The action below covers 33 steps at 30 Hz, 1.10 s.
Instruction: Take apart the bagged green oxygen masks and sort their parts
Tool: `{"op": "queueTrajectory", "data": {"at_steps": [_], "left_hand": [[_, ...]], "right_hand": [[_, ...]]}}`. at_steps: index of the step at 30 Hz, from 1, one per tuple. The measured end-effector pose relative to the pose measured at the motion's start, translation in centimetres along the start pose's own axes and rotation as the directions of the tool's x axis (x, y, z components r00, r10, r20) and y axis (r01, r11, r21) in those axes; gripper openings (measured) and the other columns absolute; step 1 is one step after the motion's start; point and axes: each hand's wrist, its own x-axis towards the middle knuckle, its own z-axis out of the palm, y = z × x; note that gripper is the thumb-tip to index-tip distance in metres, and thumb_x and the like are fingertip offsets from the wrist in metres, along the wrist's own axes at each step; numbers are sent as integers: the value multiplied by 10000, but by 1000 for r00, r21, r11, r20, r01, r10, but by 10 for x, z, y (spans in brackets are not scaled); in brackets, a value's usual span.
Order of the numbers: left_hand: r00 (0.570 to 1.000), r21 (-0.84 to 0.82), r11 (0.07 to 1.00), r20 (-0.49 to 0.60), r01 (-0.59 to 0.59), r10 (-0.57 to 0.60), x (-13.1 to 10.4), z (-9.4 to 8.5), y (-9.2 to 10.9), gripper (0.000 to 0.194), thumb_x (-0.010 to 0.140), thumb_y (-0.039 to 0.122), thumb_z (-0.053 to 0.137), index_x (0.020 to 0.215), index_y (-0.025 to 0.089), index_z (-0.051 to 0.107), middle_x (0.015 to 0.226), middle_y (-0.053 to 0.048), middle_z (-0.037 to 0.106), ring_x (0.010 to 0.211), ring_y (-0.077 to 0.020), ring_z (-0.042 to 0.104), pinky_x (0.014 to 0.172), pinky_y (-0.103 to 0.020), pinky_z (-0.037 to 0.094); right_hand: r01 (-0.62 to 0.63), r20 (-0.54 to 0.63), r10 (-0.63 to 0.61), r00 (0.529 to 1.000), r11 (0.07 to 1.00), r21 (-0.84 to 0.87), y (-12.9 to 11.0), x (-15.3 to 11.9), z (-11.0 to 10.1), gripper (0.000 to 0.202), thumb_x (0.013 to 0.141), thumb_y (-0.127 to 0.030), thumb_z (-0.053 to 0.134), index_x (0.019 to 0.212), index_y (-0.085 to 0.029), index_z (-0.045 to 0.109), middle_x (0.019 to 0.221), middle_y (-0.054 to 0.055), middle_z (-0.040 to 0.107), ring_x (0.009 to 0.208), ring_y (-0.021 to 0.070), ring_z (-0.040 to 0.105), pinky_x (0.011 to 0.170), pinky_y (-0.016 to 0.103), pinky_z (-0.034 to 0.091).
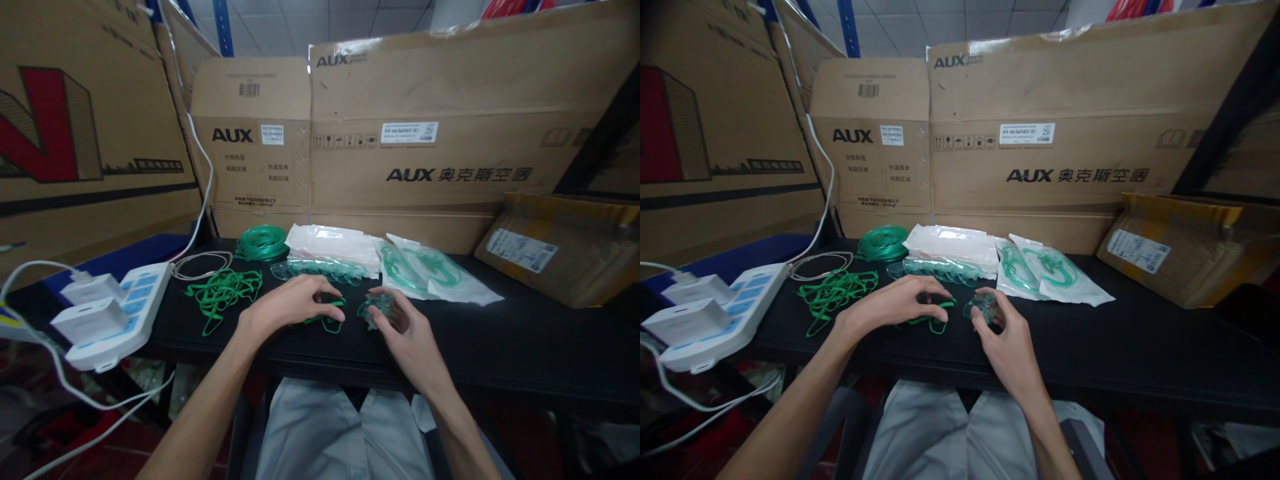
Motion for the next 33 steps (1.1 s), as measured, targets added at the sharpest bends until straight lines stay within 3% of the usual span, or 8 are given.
{"op": "queueTrajectory", "data": {"at_steps": [4,13,17,20,24,26,29,33], "left_hand": [[995,50,996,73,71,-75,-5,-4,3,650,732,589,771,1280,253,679,1108,-41,703,908,-213,639,813,-260,460],[993,-18,999,115,39,-37,0,6,7,149,847,231,672,961,229,768,779,12,719,700,-143,637,621,-214,422],[983,-127,990,-181,-55,31,-3,-9,13,157,892,321,657,936,206,754,900,-10,746,794,-151,670,703,-218,476],[875,-116,992,-483,-53,-9,-12,-33,12,179,896,363,654,941,212,739,1022,-22,746,943,-176,676,818,-245,500],[735,-57,983,-656,174,-168,-34,-67,-7,237,870,426,662,961,221,738,1008,-33,757,900,-197,691,837,-283,505],[707,8,932,-655,362,-268,-47,-78,-23,240,853,430,662,955,229,746,921,-35,759,848,-213,690,799,-298,497],[726,155,790,-527,593,-442,-66,-86,-49,227,820,425,671,927,248,763,818,-39,740,810,-245,674,760,-322,480],[764,312,723,-460,617,-453,-75,-85,-59,317,760,436,735,1021,260,775,1071,-77,739,1038,-304,631,909,-363,464]], "right_hand": [[0,5,0,1000,1000,-6,0,0,0,369,867,-461,642,1119,-192,629,1060,96,705,945,237,681,880,348,538],[-26,32,27,999,1000,-8,2,1,-1,408,853,-494,646,1134,-198,617,1046,87,695,911,225,677,825,330,546],[-30,29,29,999,1000,10,3,2,-1,436,841,-514,658,1137,-196,621,1096,103,697,939,234,683,833,333,554],[-40,28,40,999,999,22,2,1,-1,454,830,-525,667,1135,-192,625,1078,105,703,928,239,693,836,341,560],[-43,31,42,999,999,18,2,0,-1,450,833,-526,667,1131,-191,625,1055,101,704,916,238,696,838,344,558],[-40,31,40,999,999,10,2,0,-1,451,840,-526,663,1140,-193,622,1062,102,706,926,241,694,849,352,554],[-35,39,35,999,999,7,1,0,-1,465,840,-536,663,1155,-196,621,1072,108,712,940,252,698,859,364,555],[-1,23,1,1000,1000,-14,-1,1,0,488,831,-527,679,1191,-203,617,1101,116,720,953,255,703,877,375,554]]}}
